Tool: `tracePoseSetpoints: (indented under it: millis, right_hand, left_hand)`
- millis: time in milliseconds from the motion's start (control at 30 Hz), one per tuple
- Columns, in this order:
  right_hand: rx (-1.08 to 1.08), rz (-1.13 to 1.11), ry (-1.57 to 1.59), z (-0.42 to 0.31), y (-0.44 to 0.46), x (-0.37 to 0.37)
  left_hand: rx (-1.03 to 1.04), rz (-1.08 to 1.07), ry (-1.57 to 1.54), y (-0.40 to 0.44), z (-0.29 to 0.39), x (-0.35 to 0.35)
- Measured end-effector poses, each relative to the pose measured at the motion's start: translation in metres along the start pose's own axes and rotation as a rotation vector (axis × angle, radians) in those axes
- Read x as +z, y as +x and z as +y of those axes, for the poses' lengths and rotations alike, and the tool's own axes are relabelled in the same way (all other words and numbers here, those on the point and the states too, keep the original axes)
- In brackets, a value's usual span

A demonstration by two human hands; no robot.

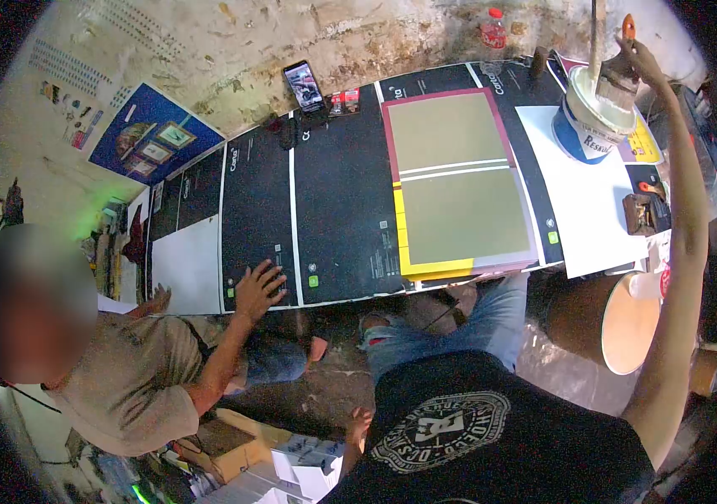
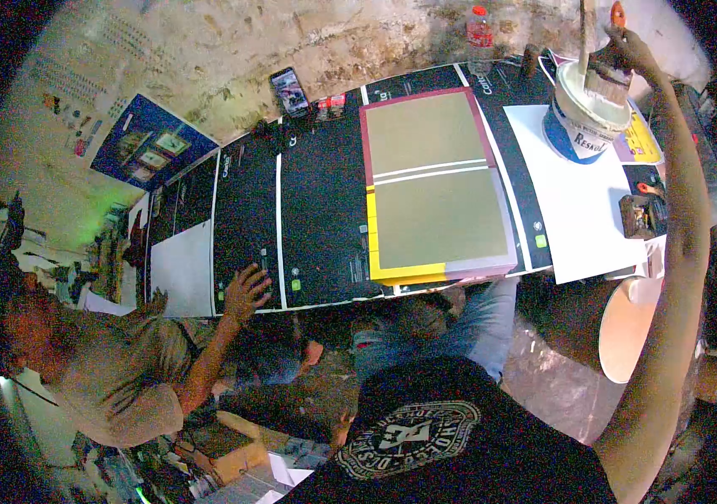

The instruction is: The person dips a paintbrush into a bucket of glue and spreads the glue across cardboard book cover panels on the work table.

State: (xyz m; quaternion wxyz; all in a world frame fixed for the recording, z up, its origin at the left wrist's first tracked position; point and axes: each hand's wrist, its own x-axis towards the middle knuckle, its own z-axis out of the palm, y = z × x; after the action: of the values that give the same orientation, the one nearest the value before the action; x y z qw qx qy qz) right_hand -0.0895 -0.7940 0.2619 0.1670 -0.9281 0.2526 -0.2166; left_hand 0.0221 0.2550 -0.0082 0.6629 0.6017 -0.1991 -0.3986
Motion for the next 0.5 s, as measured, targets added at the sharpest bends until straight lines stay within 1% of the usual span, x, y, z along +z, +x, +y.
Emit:
tracePoseSetpoints:
  millis: [67, 100, 200, 233, 267, 300, 400, 433, 467, 500]
  right_hand:
    - [0.134, -0.229, 0.018, -0.032, -0.013, 0.005]
    - [0.114, -0.227, -0.021, -0.065, -0.035, 0.003]
    - [-0.013, -0.23, 0.011, -0.019, -0.003, 0.031]
    - [-0.029, -0.232, -0.022, -0.007, 0.008, 0.032]
    - [-0.046, -0.232, -0.055, -0.01, 0.012, 0.031]
    - [-0.019, -0.245, -0.031, -0.036, 0.001, 0.011]
    - [-0.046, -0.148, -0.058, -0.047, 0.003, 0.002]
    - [-0.019, -0.11, 0.008, -0.049, -0.002, -0.003]
    - [-0.039, -0.024, 0.065, -0.028, 0.007, 0.004]
    - [-0.064, 0.06, 0.12, -0.025, 0.006, 0.008]
  left_hand:
    - [0.021, -0.058, -0.004, 0.001, 0.0, -0.006]
    - [0.031, -0.095, -0.008, 0.003, 0.0, -0.009]
    - [0.096, -0.242, -0.121, 0.01, 0.006, -0.011]
    - [0.11, -0.285, -0.233, 0.011, 0.007, -0.009]
    - [0.092, -0.269, -0.306, 0.01, 0.009, -0.008]
    - [0.073, -0.253, -0.38, 0.009, 0.01, -0.007]
    - [0.012, -0.205, -0.604, 0.008, 0.013, -0.001]
    - [-0.006, -0.19, -0.679, 0.009, 0.013, 0.0]
    - [0.065, -0.173, -0.134, 0.01, 0.018, 0.004]
    - [0.136, -0.155, 0.407, 0.012, 0.022, 0.01]
